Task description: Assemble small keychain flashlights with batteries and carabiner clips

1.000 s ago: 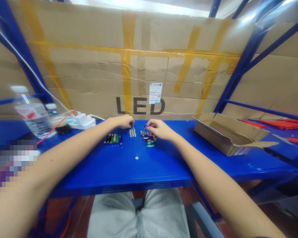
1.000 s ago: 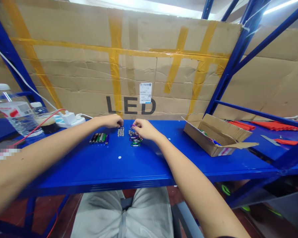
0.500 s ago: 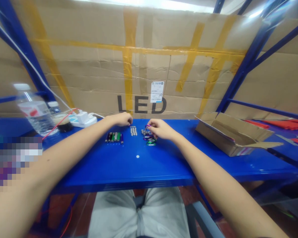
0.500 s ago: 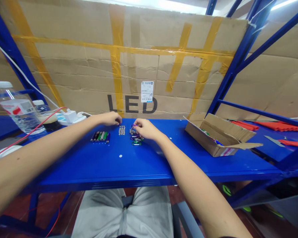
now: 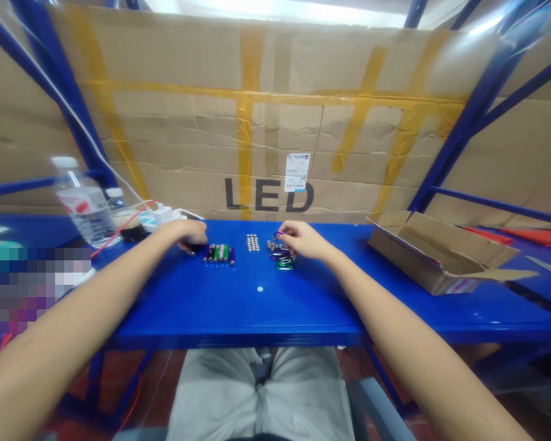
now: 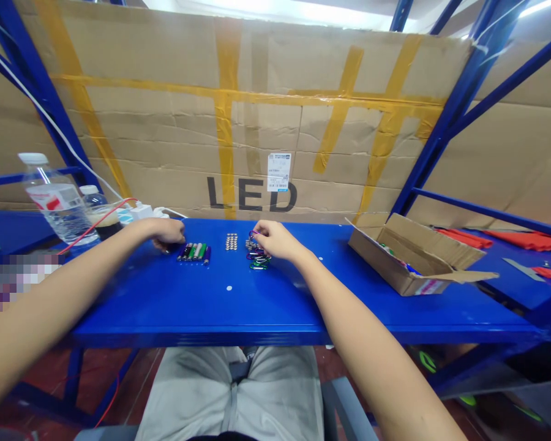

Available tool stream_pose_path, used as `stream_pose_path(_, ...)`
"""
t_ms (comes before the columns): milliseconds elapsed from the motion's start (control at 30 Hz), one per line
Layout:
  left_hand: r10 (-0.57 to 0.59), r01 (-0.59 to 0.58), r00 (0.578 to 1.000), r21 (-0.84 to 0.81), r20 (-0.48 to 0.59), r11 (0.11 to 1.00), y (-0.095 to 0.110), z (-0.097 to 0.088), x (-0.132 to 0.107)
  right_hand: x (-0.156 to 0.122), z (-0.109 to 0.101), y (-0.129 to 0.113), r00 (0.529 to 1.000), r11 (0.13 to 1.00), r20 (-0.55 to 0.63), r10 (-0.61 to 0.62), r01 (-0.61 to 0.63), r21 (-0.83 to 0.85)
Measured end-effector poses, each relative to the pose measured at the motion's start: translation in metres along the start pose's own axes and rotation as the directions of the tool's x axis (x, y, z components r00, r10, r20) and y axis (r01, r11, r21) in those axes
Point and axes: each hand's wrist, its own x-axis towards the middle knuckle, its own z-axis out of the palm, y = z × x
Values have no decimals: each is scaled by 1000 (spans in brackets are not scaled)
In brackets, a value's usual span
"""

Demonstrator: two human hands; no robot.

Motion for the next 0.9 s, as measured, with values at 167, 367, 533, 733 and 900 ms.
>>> stream_pose_path(167, -170, 175, 961, -4, 216, 985, 29, -2, -10, 1, 0, 2, 1000, 1000, -1, -13, 13, 3)
stream_pose_path(367, -152, 146, 976, 45, 159, 988, 39, -3, -15, 1, -1, 2, 1000, 1000, 7, 13, -13, 7)
stream_pose_path(533, 12, 23, 947, 106, -320, 994, 66, 3, -23, -2, -1, -3, 1000, 998, 6, 25, -26, 62)
stream_pose_path(733, 377, -659, 737, -475, -561, 583, 125, 41, -37, -4, 2, -14, 998, 955, 58, 16, -33, 294)
stream_pose_path(900, 328, -657, 753, -621, -571, 428, 134, 55, -38, -6, 4, -17, 993, 936, 118, -1, -41, 350)
